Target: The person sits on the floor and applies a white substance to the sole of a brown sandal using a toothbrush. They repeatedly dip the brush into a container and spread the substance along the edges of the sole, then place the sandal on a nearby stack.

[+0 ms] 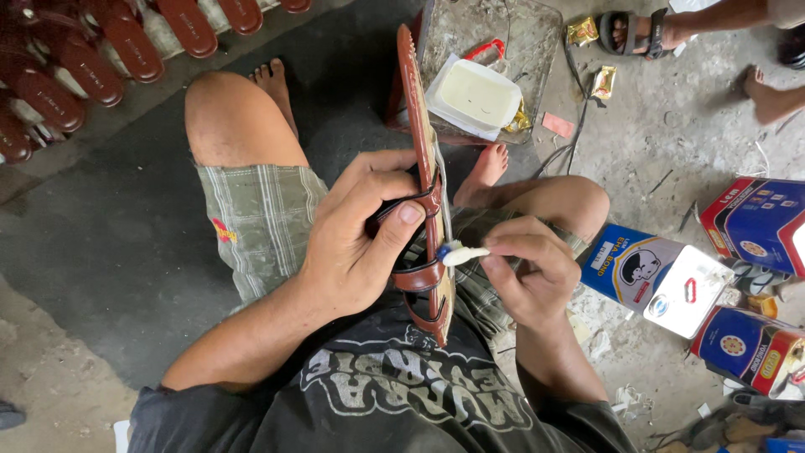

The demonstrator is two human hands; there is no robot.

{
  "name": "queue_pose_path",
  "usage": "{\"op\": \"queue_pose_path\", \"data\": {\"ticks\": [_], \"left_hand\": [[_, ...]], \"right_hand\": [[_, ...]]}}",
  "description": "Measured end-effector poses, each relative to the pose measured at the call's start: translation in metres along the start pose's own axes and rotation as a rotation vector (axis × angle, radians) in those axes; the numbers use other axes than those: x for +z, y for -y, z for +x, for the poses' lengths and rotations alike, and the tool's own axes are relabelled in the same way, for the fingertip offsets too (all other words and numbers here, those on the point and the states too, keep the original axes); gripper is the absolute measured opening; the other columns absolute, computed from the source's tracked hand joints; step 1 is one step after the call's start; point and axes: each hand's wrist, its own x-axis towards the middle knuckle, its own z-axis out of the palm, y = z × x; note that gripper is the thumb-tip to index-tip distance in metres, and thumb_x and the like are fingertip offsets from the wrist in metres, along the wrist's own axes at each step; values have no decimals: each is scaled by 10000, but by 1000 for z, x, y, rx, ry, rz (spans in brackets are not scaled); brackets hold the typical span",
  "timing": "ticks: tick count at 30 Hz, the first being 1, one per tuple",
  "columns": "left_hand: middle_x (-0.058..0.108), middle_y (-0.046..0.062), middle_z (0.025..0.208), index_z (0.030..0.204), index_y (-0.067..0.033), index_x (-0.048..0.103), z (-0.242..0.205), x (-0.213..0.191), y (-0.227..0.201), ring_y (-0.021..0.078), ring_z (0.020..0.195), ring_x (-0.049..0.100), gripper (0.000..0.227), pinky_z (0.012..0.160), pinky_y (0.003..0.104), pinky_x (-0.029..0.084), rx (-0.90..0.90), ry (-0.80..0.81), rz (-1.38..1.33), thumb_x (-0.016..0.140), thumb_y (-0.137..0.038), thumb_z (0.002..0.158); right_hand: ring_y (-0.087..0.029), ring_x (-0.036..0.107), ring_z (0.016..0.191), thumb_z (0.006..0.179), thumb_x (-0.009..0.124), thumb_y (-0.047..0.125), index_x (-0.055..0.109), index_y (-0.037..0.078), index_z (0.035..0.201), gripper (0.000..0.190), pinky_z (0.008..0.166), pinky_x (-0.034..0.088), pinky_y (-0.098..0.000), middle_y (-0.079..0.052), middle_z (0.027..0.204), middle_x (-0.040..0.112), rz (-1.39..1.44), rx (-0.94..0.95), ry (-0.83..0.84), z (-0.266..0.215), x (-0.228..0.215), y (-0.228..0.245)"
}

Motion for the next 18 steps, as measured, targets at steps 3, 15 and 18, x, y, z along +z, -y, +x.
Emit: {"op": "queue_pose_path", "data": {"ticks": [3,15,18], "left_hand": [[630,177,1343,1192,-27,643,0,-2,-3,206,1080,692,190,920,312,565,10,1,23,590,-192,1113],[607,206,1339,1186,-34,657,1,-5,-9,232,1062,697,213,895,310,569,66,28,102,599,-226,1115],[603,216,1355,1176,-31,658,-1,-5,-6,263,1091,693,218,898,317,568,78,40,125,608,-229,1099]], "right_hand": [[-205,667,866,890,717,-50,653,-2,1005,140,722,520,-274,-148,979,690,-8,21,-18,0,-3,0],[-197,678,823,876,752,-46,664,-4,1000,158,675,530,-266,-150,967,696,-73,-60,22,8,-9,2],[-184,668,760,868,751,-35,666,-2,986,149,646,511,-267,-150,950,701,-122,-76,75,10,-19,-1]]}}
